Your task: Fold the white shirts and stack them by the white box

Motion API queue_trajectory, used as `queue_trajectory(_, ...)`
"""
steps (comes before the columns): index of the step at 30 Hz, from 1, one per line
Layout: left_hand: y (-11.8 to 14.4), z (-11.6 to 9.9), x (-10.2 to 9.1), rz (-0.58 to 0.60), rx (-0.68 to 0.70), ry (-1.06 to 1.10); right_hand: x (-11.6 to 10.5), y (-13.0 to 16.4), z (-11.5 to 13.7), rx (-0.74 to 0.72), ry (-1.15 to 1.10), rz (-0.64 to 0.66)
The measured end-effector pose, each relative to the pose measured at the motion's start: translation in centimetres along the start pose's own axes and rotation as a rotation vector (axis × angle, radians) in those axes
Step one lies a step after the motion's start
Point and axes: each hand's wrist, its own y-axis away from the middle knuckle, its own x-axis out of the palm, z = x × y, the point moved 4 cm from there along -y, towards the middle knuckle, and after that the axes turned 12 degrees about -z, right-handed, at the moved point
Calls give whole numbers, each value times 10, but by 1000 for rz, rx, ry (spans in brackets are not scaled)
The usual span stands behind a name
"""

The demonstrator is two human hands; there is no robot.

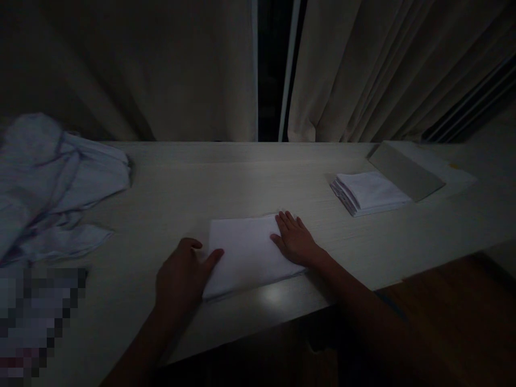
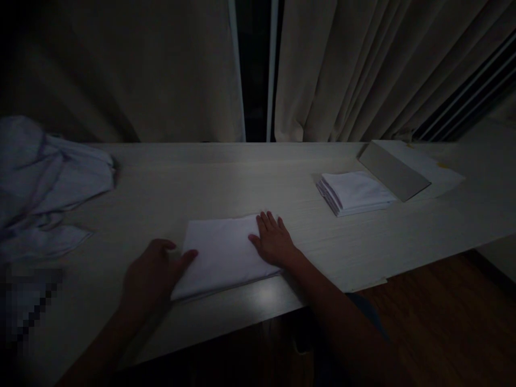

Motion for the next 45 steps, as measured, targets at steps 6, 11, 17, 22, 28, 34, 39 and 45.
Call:
queue_trajectory(6,28,-44,22,48,731,100,-8,-2,-4,26,-247,-22)
queue_trajectory(11,41,-27,47,162,781,-53,-33,15,-32,201,-566,-220)
queue_trajectory(17,39,-26,46,140,754,-72,-52,62,-26,111,-662,-32)
queue_trajectory(22,38,-25,49,134,758,-66,-43,82,-9,74,-555,-81)
queue_trajectory(28,37,-23,53,125,774,-78,-26,84,10,64,-303,-265)
queue_trajectory(34,39,-26,49,136,755,-73,-26,81,5,204,-210,-246)
queue_trajectory(39,42,-30,43,199,706,-63,-28,90,-5,126,-98,-202)
queue_trajectory(45,44,-30,37,206,670,-19,-26,97,-11,54,7,-188)
